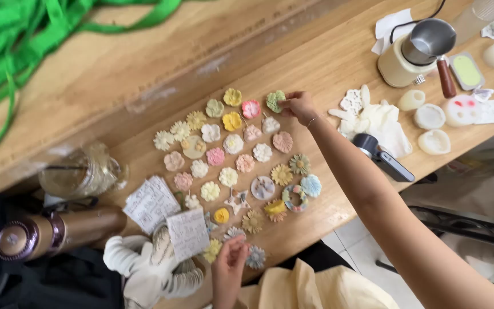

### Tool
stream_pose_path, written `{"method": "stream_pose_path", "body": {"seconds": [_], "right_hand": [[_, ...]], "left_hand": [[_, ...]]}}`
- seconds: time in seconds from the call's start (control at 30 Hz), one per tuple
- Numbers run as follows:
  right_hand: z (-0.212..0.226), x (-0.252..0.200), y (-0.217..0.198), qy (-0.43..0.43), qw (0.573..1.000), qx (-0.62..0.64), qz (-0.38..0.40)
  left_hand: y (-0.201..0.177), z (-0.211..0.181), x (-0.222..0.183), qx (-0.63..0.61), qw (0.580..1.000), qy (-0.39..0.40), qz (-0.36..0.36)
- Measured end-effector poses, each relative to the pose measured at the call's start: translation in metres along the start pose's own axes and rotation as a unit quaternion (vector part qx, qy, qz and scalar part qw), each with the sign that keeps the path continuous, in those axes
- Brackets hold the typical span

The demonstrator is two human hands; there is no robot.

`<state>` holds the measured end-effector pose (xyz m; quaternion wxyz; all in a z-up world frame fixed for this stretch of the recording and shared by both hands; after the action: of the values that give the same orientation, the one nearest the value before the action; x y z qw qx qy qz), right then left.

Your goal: The recorder is packaging small decorative floral-shaped items into plastic bags with labels.

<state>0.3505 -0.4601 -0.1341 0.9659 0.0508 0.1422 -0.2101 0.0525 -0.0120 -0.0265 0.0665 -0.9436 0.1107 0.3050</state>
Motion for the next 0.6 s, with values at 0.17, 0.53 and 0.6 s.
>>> {"method": "stream_pose_path", "body": {"seconds": [0.17,0.53,0.6], "right_hand": [[0.000,0.027,0.022,0.003,1.000,-0.003,-0.028],[-0.015,0.068,0.059,-0.006,0.999,-0.008,-0.041],[-0.029,0.083,0.059,0.001,0.999,-0.013,-0.044]], "left_hand": [[0.000,0.010,0.009,-0.002,0.999,-0.038,0.009],[0.005,0.025,0.015,0.008,0.998,-0.065,0.002],[0.008,0.032,0.016,0.008,0.997,-0.071,0.020]]}}
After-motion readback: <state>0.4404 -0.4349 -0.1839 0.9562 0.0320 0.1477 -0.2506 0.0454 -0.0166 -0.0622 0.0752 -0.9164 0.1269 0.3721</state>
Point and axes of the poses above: each hand's wrist, its own x-axis towards the middle knuckle, its own y-axis out of the palm, z = x × y, the point moved 6 cm from there along x, towards the middle knuckle, and after that the axes turned 10 degrees about -y, right-handed, at the moved point
